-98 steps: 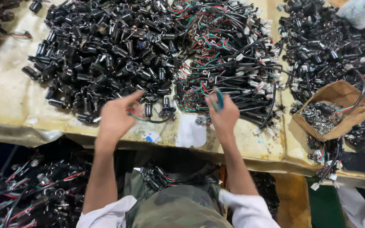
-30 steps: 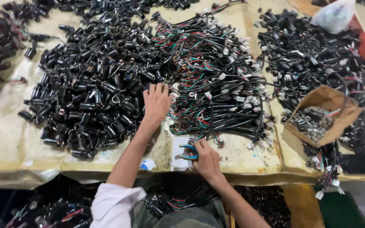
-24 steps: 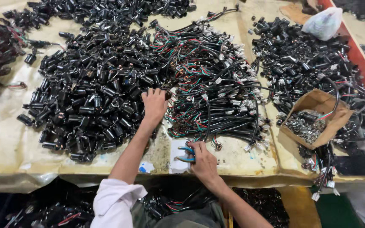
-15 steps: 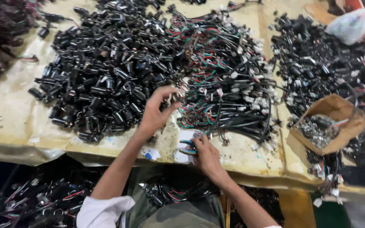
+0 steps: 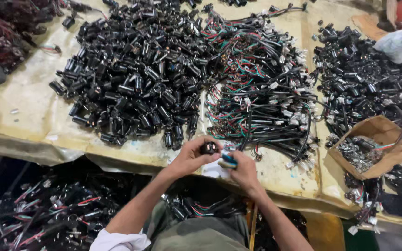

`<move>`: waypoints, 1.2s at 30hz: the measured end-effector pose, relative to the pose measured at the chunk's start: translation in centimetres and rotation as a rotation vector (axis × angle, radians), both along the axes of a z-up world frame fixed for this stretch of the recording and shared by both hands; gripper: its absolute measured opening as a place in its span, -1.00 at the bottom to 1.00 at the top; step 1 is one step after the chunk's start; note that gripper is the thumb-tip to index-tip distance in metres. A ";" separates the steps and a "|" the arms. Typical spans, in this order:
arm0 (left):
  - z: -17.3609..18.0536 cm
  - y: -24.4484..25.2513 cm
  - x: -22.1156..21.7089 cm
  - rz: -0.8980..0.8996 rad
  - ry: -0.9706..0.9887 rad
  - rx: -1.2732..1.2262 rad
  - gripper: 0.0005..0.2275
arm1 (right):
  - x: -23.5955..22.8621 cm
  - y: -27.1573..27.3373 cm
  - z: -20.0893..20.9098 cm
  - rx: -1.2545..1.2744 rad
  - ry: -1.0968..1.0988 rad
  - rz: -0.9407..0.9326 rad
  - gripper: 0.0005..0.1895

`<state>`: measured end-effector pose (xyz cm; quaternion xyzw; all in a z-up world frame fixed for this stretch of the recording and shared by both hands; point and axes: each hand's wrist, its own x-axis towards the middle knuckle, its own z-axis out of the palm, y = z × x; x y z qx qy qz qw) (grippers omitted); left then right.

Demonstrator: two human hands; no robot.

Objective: The person repeatedly picks up small black cylindrical electronic components with attached wires from a large pile on a table. Using a pair of pliers, they cut the wires near the component body and drop the separated parts onto the table. The process is continuous and repetitive throughout the clip.

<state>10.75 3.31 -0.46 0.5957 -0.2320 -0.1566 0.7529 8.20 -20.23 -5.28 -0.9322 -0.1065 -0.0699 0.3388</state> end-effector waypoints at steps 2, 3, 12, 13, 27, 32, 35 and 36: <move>0.6 -0.2 -1.9 0.020 0.011 0.139 -0.79 | -1.0 -1.1 2.5 0.376 0.233 -0.029 -0.75; 0.9 -0.5 -3.0 0.010 -0.115 0.151 -0.77 | -1.6 -1.7 3.9 0.565 0.345 -0.046 -0.78; 0.4 -3.6 -8.5 -0.225 -0.343 0.221 -0.82 | -5.6 -1.4 12.9 0.391 0.149 0.639 -0.71; 0.4 -3.8 -8.7 -0.264 -0.316 0.203 -0.83 | -5.4 -1.3 13.0 0.465 0.219 0.671 -0.77; 3.5 -1.5 -7.5 0.048 -0.456 0.375 -0.77 | -6.7 2.6 10.9 0.635 0.115 0.145 -0.72; 1.3 -3.5 -11.4 0.213 -0.526 0.434 -0.87 | -10.7 1.1 10.1 1.792 0.278 0.457 -0.41; 0.2 -4.1 -14.4 -0.039 -0.533 0.419 -0.75 | -12.4 0.7 9.2 1.907 0.492 0.588 -0.39; 0.1 -4.2 -14.9 -0.022 -0.486 0.391 -0.77 | -12.7 0.9 8.8 1.882 0.483 0.582 -0.41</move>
